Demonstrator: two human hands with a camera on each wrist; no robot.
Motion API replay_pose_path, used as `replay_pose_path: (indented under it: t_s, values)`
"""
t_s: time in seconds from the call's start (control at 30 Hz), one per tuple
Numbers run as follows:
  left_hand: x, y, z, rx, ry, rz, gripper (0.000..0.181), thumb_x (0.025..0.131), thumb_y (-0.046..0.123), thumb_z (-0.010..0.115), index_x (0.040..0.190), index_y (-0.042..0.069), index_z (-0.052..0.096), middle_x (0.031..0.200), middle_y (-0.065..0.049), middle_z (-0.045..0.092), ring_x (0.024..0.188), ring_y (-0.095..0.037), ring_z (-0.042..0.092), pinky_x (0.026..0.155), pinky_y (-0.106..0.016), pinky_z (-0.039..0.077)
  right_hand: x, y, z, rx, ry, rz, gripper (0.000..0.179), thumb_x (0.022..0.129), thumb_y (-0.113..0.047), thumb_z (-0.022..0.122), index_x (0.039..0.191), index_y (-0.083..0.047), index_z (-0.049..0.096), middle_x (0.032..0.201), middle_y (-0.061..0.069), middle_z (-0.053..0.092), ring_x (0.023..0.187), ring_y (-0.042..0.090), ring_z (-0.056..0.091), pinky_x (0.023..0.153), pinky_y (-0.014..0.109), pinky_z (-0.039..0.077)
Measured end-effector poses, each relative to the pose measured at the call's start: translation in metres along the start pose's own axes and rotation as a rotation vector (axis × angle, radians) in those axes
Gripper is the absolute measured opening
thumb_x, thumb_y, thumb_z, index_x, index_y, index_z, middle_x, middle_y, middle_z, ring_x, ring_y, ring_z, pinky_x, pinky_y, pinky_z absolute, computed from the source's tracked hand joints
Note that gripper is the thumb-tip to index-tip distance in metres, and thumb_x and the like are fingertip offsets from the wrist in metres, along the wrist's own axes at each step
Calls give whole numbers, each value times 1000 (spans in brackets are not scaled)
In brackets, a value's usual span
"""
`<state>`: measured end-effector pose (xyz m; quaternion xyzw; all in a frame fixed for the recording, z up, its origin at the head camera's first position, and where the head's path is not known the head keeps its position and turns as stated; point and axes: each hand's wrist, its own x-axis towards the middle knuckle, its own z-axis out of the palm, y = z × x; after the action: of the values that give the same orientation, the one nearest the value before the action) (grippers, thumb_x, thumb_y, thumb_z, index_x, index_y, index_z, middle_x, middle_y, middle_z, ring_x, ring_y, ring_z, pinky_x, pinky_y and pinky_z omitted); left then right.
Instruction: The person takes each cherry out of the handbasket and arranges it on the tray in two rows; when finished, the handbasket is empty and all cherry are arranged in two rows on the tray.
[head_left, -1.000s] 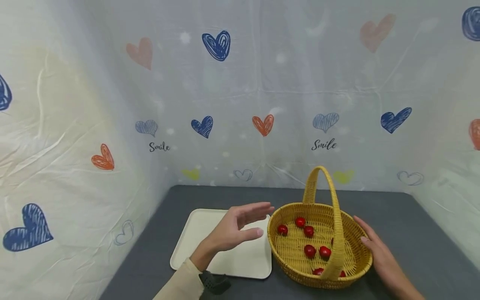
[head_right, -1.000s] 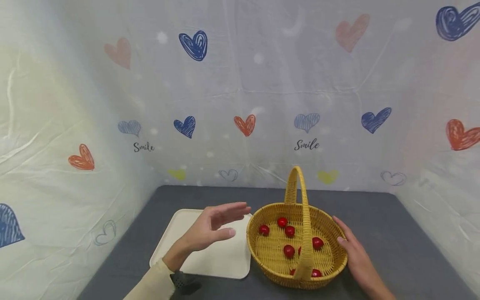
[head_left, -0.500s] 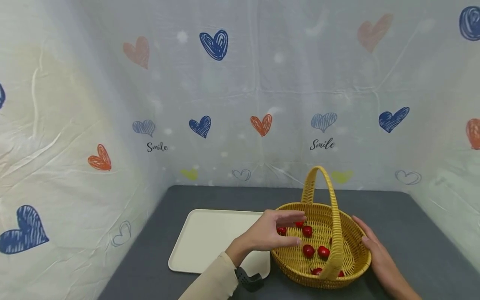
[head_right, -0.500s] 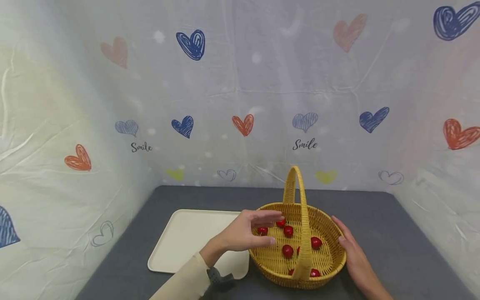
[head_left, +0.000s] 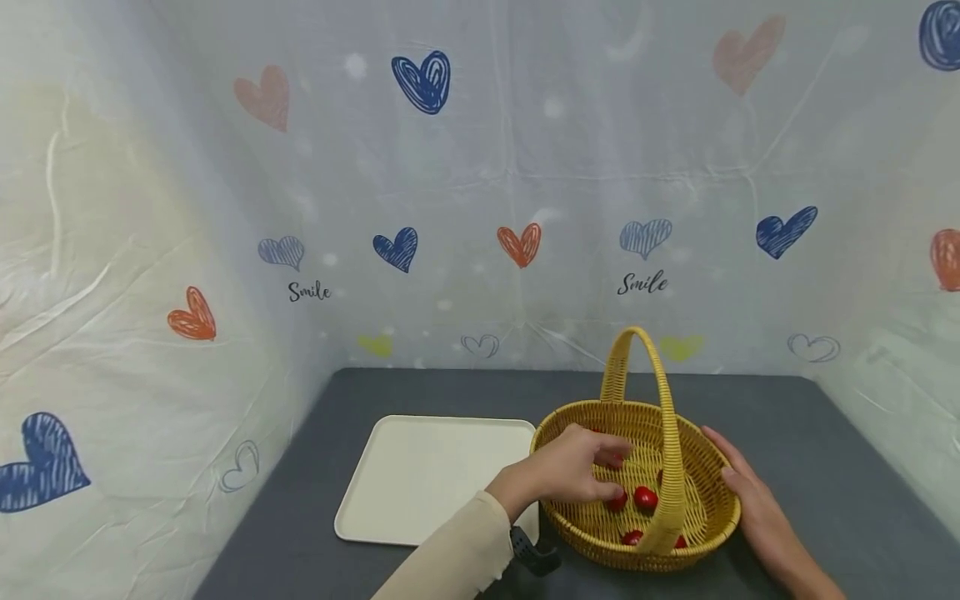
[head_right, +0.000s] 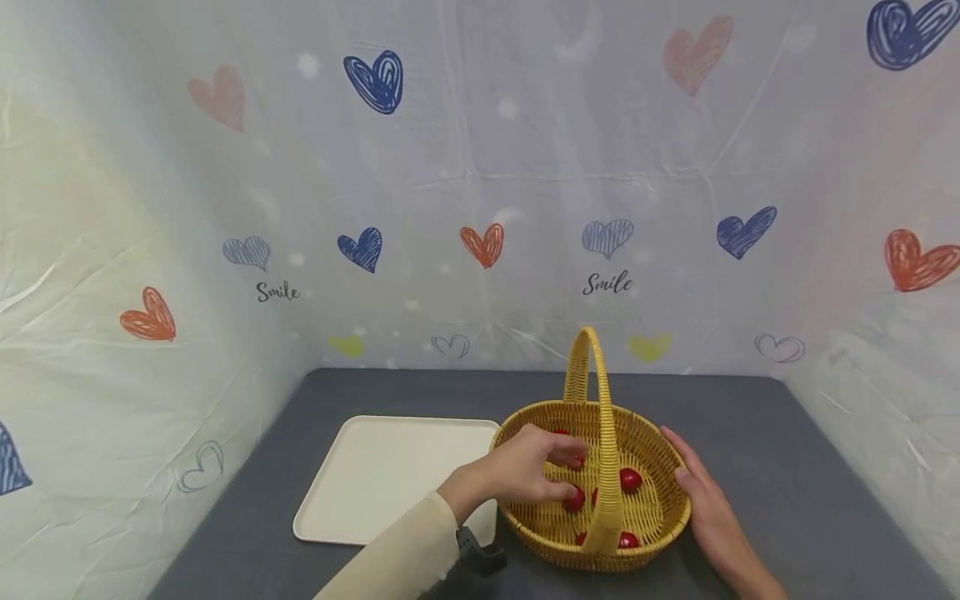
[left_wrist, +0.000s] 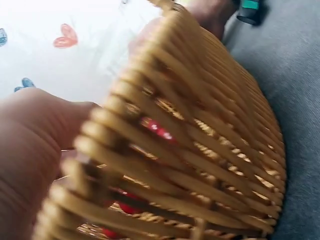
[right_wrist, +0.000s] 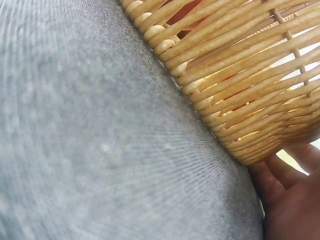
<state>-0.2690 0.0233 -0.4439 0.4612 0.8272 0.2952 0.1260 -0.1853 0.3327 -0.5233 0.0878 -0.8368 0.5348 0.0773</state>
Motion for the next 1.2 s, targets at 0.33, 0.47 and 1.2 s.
replay_pose_path:
  t_s: [0.33, 0.47, 1.2]
  values:
    - [10, 2, 9, 326, -117, 34, 37, 102, 26, 79, 139, 21, 75, 122, 12, 79, 95, 7, 70, 85, -8, 55, -1, -1, -3, 4, 7, -6, 55, 123, -31, 24, 178, -29, 16, 175, -22, 20, 136, -33, 22, 101, -4, 26]
    - [12, 2, 12, 369, -115, 40, 27, 102, 24, 80, 128, 22, 81, 115, 13, 80, 89, 8, 68, 83, -6, 53, -2, 0, -3, -2, 7, -4, 56, 123, -31, 25, 178, -25, 16, 168, -27, 22, 136, -33, 22, 101, -4, 26]
    - [2, -3, 10, 165, 175, 114, 23, 100, 16, 81, 123, 16, 82, 111, 9, 79, 92, 10, 68, 79, -3, 52, 0, 0, -2, -20, 8, -10, 55, 123, -29, 27, 177, -29, 19, 165, -31, 24, 135, -32, 23, 100, -3, 26]
